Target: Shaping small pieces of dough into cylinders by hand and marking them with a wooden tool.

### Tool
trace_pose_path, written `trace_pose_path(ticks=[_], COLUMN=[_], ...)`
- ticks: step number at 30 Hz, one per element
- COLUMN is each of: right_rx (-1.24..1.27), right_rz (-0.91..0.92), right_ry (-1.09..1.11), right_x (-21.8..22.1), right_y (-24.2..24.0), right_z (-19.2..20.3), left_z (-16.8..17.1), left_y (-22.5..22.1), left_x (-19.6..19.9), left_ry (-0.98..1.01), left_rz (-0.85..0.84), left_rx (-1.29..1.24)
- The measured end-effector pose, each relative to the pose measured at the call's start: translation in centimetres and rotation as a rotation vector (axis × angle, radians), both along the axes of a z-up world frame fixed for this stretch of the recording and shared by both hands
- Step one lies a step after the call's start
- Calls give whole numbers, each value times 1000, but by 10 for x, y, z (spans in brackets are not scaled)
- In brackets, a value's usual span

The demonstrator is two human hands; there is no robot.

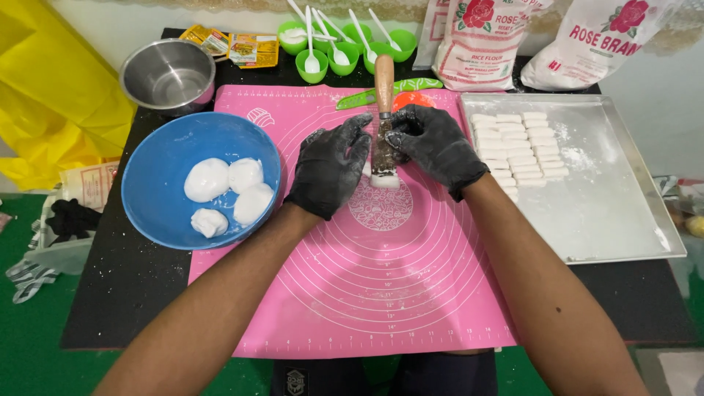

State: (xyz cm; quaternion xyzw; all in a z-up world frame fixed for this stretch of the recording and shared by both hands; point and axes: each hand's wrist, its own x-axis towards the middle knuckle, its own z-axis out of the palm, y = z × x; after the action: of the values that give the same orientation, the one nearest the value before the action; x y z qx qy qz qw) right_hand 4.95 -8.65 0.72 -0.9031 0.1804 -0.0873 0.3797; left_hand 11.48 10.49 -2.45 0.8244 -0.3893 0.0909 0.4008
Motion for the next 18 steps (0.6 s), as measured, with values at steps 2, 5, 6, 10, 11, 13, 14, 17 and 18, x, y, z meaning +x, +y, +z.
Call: trace_pose_path(ticks=[2, 5, 6, 10, 11, 13, 14, 17, 18], right_rx=[5, 186, 187, 392, 425, 465, 504, 571, 571], right_rz=[34, 75, 74, 104, 107, 130, 152, 206, 206], right_ry=[-18, -19, -19, -41, -43, -44, -45, -29, -29], right_x=[-1, -1, -2, -5, -6, -8, -9, -10, -10], right_y=[-2, -6, -5, 0, 2, 3, 4, 1, 0], right_z=[-3, -6, -5, 1, 3, 7, 9, 9, 7], left_z=[-9, 1, 1, 8, 11, 7, 5, 13, 13], left_y=[-1, -2, -2, -1, -1, -1, -1, 2, 2], left_x=[3, -2, -2, -5, -6, -3, -2, -6, -6], left_ry=[-45, -40, -40, -70, -101, -107, -113, -111, -111], left_rz=[49, 42, 41, 31, 39, 43, 46, 30, 30], left_rx=[-71, -151, -151, -196, -194, -195, -196, -222, -222])
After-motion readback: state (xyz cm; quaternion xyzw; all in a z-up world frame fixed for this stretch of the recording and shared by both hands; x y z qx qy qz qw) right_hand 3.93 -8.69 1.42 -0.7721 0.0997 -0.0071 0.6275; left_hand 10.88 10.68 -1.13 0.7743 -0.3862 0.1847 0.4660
